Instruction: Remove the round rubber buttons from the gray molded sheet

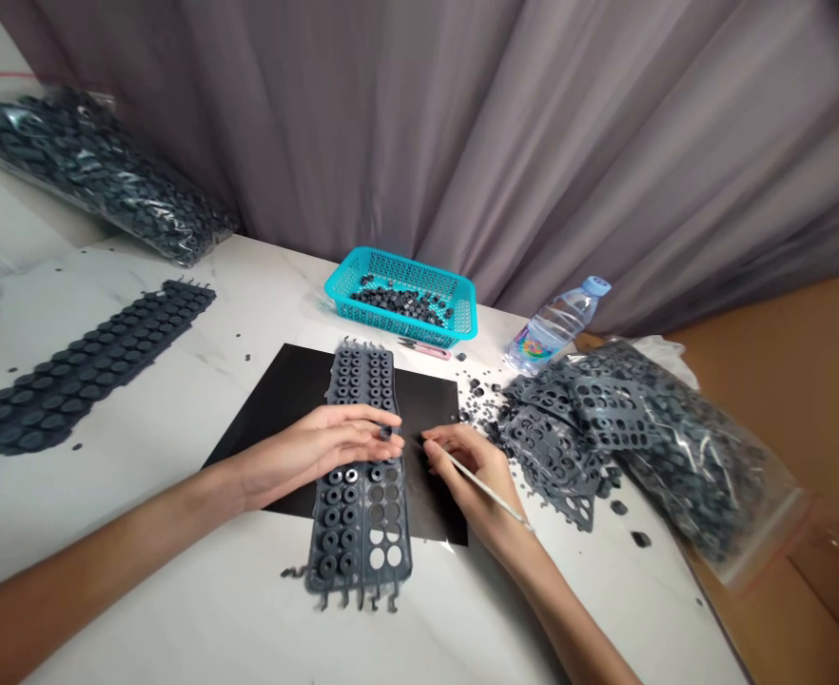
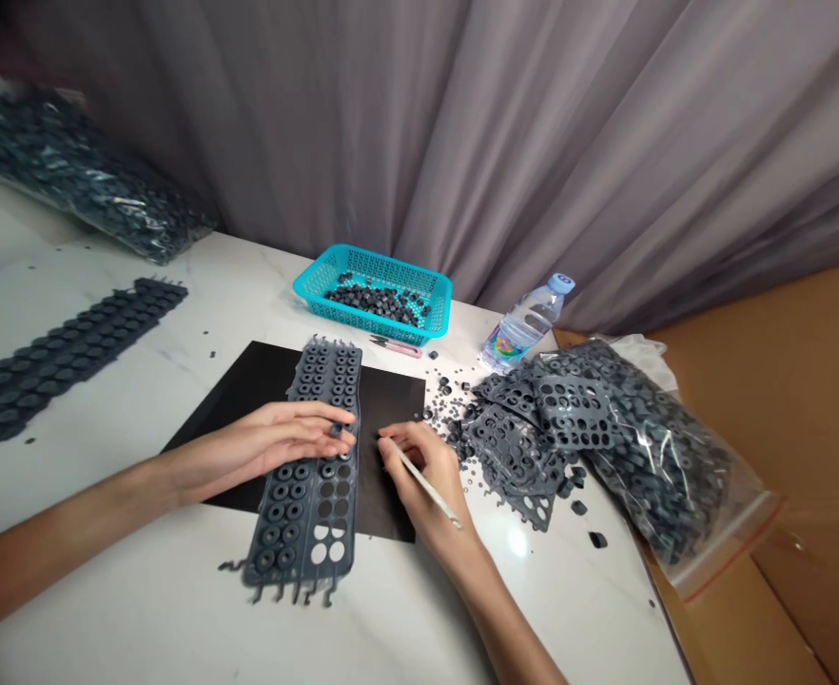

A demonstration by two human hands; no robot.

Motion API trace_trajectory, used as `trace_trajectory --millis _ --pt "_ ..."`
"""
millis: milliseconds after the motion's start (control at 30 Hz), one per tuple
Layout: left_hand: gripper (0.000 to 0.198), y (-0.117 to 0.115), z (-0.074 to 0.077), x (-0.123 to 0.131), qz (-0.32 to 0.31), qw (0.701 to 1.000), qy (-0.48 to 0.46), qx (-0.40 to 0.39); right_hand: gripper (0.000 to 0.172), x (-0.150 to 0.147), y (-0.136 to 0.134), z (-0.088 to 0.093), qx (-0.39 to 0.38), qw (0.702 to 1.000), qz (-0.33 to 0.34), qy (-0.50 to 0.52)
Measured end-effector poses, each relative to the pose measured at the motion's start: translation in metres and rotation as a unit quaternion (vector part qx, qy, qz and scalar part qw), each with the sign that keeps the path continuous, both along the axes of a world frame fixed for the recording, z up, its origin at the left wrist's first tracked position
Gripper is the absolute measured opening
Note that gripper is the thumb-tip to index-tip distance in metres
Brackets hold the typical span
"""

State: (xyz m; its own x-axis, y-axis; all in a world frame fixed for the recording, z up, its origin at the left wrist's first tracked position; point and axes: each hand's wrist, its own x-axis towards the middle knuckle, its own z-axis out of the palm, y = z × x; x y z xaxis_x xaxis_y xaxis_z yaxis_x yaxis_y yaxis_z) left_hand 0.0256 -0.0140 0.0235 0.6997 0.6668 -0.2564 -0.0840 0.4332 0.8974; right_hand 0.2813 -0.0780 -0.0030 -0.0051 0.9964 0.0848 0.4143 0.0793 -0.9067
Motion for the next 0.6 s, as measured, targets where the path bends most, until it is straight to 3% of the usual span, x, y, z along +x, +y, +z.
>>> trace_trajectory --millis 67,167,267,367,467,600 --pt "0.033 0.020 0.001 0.004 0.031 0.998 -0.008 0.046 0.026 0.000 -0.001 -0.001 0.011 1.000 0.005 -0.013" --pt "0.031 0.068 0.012 0.023 0.098 0.982 -0.015 0.159 0.023 -0.001 -0.002 0.002 0.036 0.998 0.015 -0.039" --pt "0.034 0.123 0.033 0.051 0.187 0.924 0.023 0.333 0.024 -0.002 -0.004 0.008 0.058 0.996 0.025 -0.059" --pt "0.039 0.160 0.047 0.070 0.209 0.890 0.052 0.403 0.027 -0.003 -0.004 0.011 0.062 0.996 0.026 -0.063" --pt "0.041 0.163 0.045 0.068 0.202 0.861 0.088 0.459 0.024 -0.002 -0.004 0.008 0.034 0.999 0.006 -0.026" --pt "0.034 0.113 0.027 0.041 0.167 0.831 0.128 0.515 0.028 -0.004 -0.004 0.000 0.014 1.000 -0.012 -0.005"
